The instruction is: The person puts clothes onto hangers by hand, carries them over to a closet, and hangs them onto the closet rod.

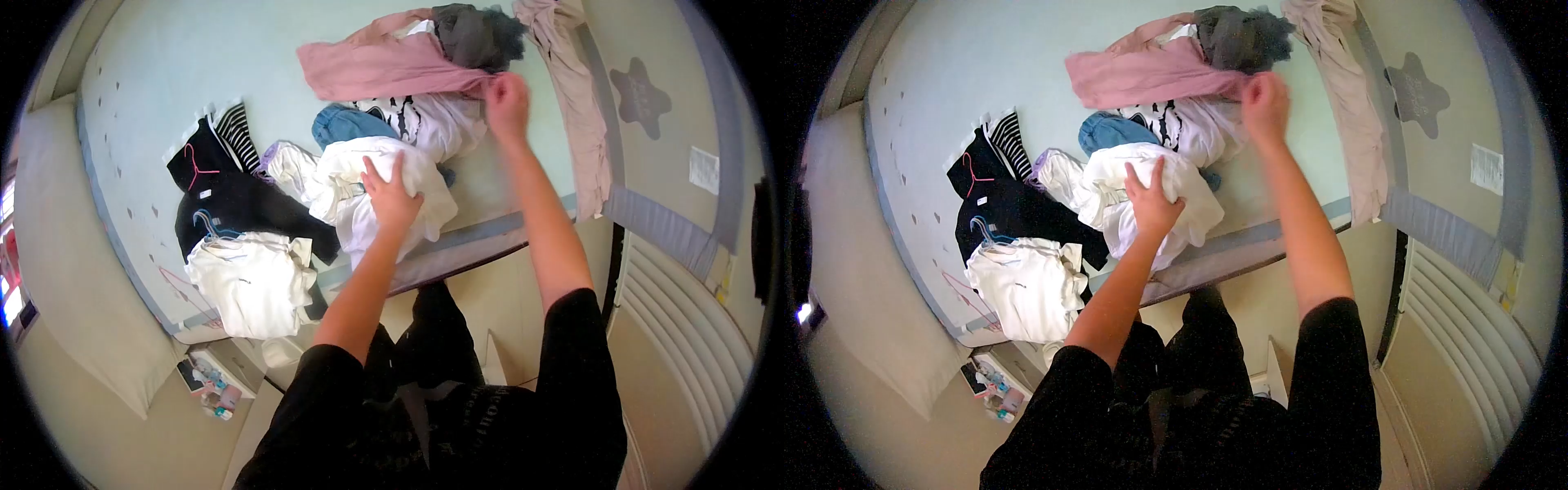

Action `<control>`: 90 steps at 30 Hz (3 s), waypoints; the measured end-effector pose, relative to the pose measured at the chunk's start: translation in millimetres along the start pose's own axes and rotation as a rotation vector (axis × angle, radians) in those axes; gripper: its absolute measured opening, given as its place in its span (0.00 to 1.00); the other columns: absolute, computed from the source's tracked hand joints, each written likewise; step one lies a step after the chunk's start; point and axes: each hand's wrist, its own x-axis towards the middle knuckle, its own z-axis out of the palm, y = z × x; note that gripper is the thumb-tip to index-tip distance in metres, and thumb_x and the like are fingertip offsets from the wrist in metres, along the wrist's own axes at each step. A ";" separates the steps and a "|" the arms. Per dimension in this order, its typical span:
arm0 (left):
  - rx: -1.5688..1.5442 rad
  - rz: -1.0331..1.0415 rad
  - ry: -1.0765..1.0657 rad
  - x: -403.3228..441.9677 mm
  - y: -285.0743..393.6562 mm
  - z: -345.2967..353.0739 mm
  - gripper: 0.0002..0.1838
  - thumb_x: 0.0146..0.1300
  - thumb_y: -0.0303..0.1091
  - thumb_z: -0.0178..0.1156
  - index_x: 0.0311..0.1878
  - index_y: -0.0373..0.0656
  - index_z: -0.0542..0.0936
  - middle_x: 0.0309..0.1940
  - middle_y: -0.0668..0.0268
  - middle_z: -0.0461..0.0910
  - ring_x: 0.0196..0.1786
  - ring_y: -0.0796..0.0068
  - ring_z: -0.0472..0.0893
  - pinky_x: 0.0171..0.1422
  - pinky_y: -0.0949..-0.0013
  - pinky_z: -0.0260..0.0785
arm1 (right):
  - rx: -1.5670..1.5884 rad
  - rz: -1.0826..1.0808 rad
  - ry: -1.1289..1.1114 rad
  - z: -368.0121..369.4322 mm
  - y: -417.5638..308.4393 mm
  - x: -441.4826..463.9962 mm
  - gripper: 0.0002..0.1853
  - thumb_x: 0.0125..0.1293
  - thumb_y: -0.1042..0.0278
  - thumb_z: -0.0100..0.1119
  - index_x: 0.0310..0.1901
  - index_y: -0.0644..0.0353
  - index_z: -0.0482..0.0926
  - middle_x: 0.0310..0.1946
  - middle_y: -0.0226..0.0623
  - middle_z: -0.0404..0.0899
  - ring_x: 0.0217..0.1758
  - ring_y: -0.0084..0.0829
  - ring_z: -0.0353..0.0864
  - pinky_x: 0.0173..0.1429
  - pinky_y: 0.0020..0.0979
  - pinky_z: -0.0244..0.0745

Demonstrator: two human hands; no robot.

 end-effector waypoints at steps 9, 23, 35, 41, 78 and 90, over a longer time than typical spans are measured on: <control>-0.603 -0.240 0.058 -19.3 -42.9 -15.0 0.46 0.51 0.23 0.59 0.78 0.55 0.61 0.69 0.49 0.67 0.71 0.49 0.68 0.71 0.57 0.67 | 0.089 0.644 0.333 -88.1 126.5 0.6 0.22 0.66 0.59 0.64 0.52 0.70 0.77 0.54 0.58 0.78 0.58 0.54 0.77 0.67 0.46 0.68; -1.556 -0.782 0.022 -121.4 -40.0 -118.1 0.27 0.69 0.42 0.50 0.66 0.35 0.71 0.55 0.49 0.80 0.55 0.52 0.83 0.61 0.50 0.78 | -0.287 0.500 -0.537 30.7 3.7 27.6 0.46 0.56 0.56 0.73 0.75 0.42 0.58 0.50 0.55 0.83 0.52 0.57 0.85 0.56 0.51 0.79; -1.527 -0.185 -0.684 -100.7 78.2 -69.1 0.30 0.50 0.16 0.58 0.61 0.41 0.77 0.56 0.64 0.79 0.62 0.69 0.76 0.69 0.65 0.66 | 0.732 1.042 0.555 -147.4 119.1 -48.0 0.13 0.68 0.72 0.53 0.47 0.68 0.83 0.39 0.40 0.85 0.38 0.33 0.84 0.37 0.33 0.78; -1.265 0.104 -0.703 -87.0 104.1 -51.3 0.31 0.52 0.21 0.56 0.64 0.39 0.74 0.61 0.63 0.76 0.67 0.69 0.72 0.74 0.66 0.59 | 0.508 1.306 0.417 -238.2 212.7 -154.5 0.15 0.68 0.70 0.58 0.54 0.67 0.80 0.44 0.38 0.83 0.42 0.34 0.83 0.40 0.37 0.81; -1.430 -0.808 -0.125 -102.4 -94.2 -90.7 0.26 0.62 0.25 0.53 0.66 0.36 0.71 0.56 0.55 0.80 0.55 0.58 0.83 0.61 0.57 0.77 | 0.882 0.268 -1.055 -63.6 -198.6 -190.9 0.08 0.65 0.65 0.66 0.40 0.60 0.82 0.31 0.40 0.83 0.36 0.36 0.84 0.44 0.37 0.78; -1.702 -0.730 0.281 -219.1 -161.9 -173.4 0.22 0.67 0.30 0.52 0.60 0.24 0.76 0.53 0.49 0.83 0.52 0.56 0.85 0.59 0.56 0.78 | -0.093 0.024 -0.708 92.9 -110.9 -69.2 0.38 0.59 0.66 0.67 0.72 0.53 0.65 0.68 0.46 0.67 0.55 0.51 0.82 0.54 0.46 0.81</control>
